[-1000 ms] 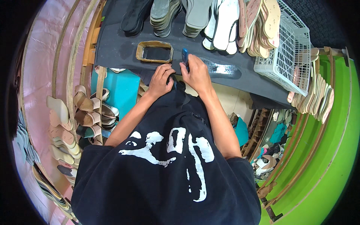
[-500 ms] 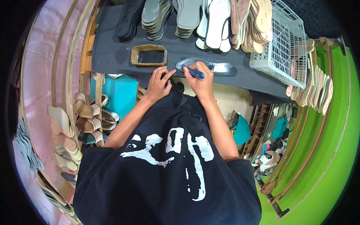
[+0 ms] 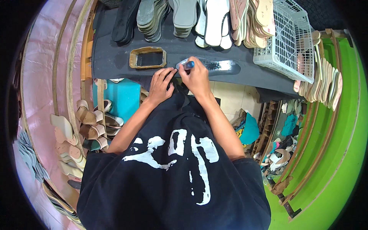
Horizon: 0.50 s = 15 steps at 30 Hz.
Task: The person takes a shoe insole, applies adhesive across its surface using a brush dipped into a container of glue, places the coated insole into a basket, and applies adhesive to another shoe insole with the brush.
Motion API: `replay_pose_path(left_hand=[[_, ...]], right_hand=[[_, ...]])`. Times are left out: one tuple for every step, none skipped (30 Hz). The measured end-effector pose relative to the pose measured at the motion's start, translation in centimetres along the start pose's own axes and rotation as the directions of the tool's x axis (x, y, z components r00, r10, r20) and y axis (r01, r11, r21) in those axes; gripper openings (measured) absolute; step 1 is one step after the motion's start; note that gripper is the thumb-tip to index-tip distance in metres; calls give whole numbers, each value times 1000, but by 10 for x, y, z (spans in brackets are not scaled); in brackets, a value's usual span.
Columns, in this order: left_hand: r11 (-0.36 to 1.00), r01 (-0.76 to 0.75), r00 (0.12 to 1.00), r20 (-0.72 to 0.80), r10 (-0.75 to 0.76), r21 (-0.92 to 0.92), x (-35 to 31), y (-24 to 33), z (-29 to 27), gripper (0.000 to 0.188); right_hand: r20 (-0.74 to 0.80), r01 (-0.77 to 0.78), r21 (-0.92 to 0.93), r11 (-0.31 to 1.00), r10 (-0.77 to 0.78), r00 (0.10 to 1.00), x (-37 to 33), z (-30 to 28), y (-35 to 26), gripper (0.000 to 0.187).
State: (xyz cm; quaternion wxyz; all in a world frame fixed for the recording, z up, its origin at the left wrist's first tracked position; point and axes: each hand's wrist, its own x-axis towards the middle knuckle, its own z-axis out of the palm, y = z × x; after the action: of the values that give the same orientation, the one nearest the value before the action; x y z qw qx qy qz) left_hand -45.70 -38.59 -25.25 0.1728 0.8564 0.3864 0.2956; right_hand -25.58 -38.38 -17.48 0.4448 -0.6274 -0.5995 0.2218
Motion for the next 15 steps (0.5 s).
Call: replay_pose_path(left_hand=[[1000, 4, 1000, -1, -4, 4, 0, 1, -1, 71], [1000, 15, 1000, -2, -15, 2, 0, 2, -2, 73], [1000, 27, 1000, -4, -27, 1, 0, 2, -2, 74], [1000, 29, 1000, -3, -29, 4, 2, 4, -4, 74], [1000, 16, 1000, 11, -16, 17, 4, 5, -5, 75], [1000, 3, 1000, 25, -4, 31, 5, 6, -6, 75], [1000, 1, 1000, 26, -2, 31, 5, 7, -6, 75], [999, 12, 999, 30, -13, 32, 5, 8, -6, 75], [999, 22, 999, 34, -24, 33, 5, 9, -6, 75], [999, 20, 999, 36, -21, 33, 5, 9, -6, 75], [999, 26, 999, 36, -27, 37, 6, 9, -6, 76], [999, 31, 999, 35, -32, 40, 6, 10, -6, 76], [999, 31, 999, 32, -33, 44, 6, 9, -6, 76], [998, 29, 999, 28, -30, 48, 5, 9, -6, 76], [998, 27, 999, 23, -29, 53, 4, 8, -6, 75]], right_hand=[[5, 11, -8, 1000, -11, 1000, -2, -1, 5, 27], [9, 14, -4, 1000, -14, 1000, -5, -5, 9, 27], [-2, -16, -45, 999, 16, 1000, -10, -10, 12, 26], [-17, -50, -86, 995, 48, 999, -14, -15, 11, 26], [-34, -63, -75, 995, 61, 998, -14, -18, 10, 27], [-33, -62, -71, 996, 60, 998, -13, -16, 8, 27], [-28, -50, -59, 997, 49, 998, -12, -15, 6, 26], [-23, -38, -47, 998, 37, 999, -10, -13, 2, 26], [10, -68, 6, 998, 68, 998, -6, -7, -2, 24], [7, -70, 8, 998, 70, 998, -2, -4, -2, 24], [10, -65, -24, 998, 65, 998, 1, -1, 0, 23], [14, -60, -55, 997, 61, 998, 3, 0, 0, 22], [32, -86, -56, 995, 88, 996, 5, -4, 1, 21], [33, -81, -53, 995, 83, 996, 4, -8, 2, 21], [19, -97, -85, 992, 99, 995, 1, -12, 2, 20]])
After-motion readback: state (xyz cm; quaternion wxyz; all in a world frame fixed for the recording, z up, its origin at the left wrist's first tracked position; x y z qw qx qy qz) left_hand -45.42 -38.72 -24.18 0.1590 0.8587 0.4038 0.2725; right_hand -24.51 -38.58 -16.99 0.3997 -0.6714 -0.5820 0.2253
